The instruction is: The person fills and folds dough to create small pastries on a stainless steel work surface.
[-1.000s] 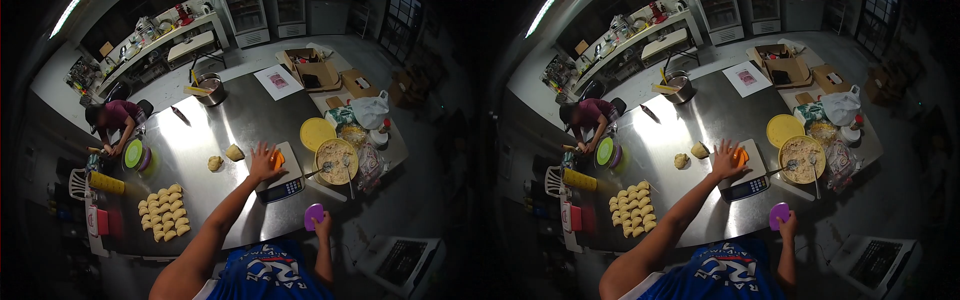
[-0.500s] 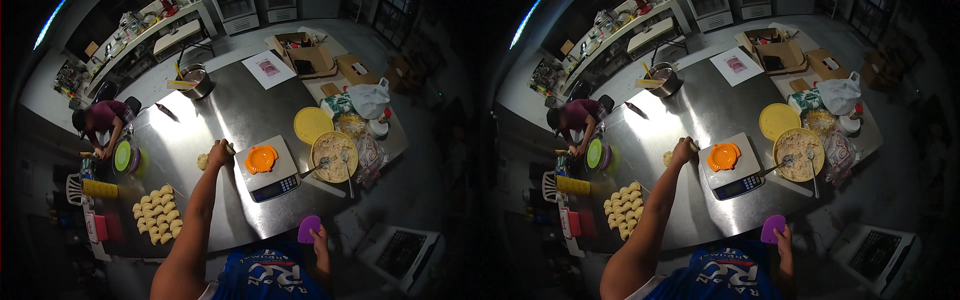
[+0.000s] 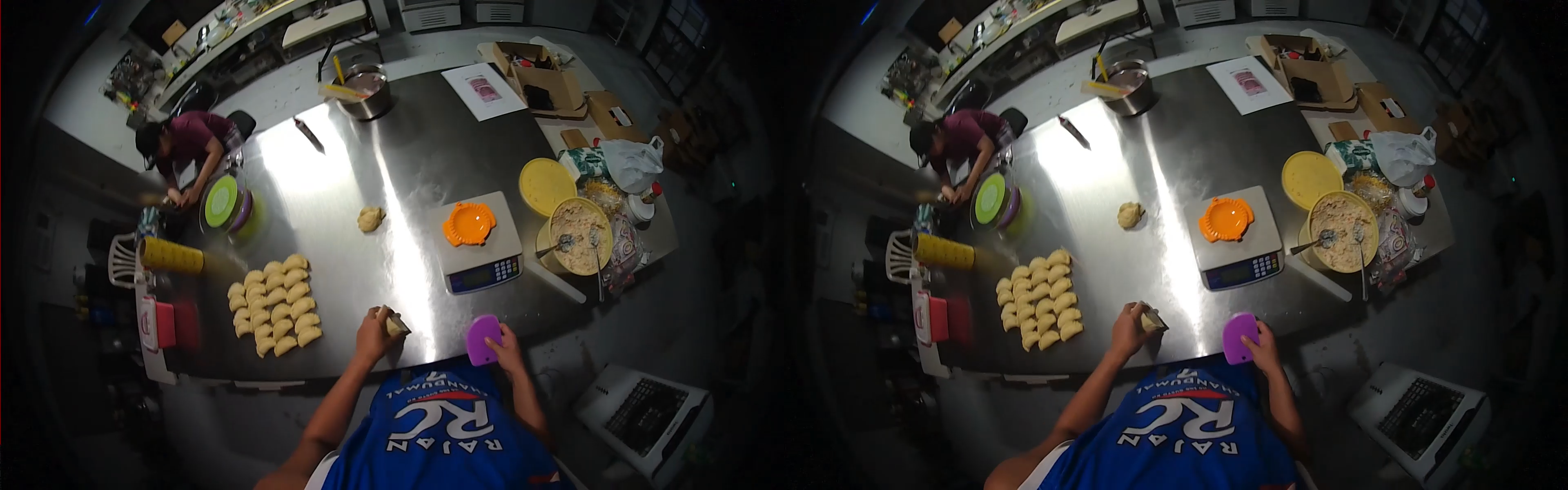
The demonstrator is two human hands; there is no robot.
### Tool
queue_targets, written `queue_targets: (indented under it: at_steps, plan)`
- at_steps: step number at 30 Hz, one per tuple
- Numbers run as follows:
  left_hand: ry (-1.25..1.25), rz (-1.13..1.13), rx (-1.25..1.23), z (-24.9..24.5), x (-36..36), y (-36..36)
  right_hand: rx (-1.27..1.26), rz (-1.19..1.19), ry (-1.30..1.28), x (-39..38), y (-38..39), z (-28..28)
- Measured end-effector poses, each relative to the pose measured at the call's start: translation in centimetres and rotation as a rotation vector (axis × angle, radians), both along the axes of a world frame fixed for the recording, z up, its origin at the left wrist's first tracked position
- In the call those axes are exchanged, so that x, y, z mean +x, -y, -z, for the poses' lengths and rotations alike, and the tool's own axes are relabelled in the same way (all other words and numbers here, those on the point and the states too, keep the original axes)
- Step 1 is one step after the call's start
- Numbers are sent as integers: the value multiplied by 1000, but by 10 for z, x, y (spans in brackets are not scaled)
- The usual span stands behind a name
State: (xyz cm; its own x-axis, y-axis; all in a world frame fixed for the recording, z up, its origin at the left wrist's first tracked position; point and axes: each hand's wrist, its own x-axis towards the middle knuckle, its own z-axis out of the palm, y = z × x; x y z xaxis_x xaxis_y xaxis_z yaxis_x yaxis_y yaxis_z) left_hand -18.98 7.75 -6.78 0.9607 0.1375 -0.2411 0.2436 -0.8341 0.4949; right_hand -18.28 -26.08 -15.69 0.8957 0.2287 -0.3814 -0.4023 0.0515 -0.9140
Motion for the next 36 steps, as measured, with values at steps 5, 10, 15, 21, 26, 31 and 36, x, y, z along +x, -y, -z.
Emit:
queue_targets:
  at_steps: [5, 10, 15, 21, 26, 31, 36]
  plan:
    - [60, -91, -48, 23, -43, 5, -103, -172, 30, 17, -72, -37]
    - [124, -118, -193, 25, -55, -6, -254, -203, 265, 32, -110, -42]
    - [247, -72, -362, 43, -72, -19, -785, -429, 637, 26, -161, -105]
    - [250, -148, -388, 42, -65, -13, -1065, -741, 774, 20, -219, -132]
    - [253, -151, -382, 44, -64, -14, -1073, -802, 772, 23, -224, -133]
    - [223, -171, -400, 42, -65, -12, -1112, -864, 736, 20, -226, -134]
    - [258, -196, -411, 39, -64, -14, -1129, -867, 721, 16, -235, -133]
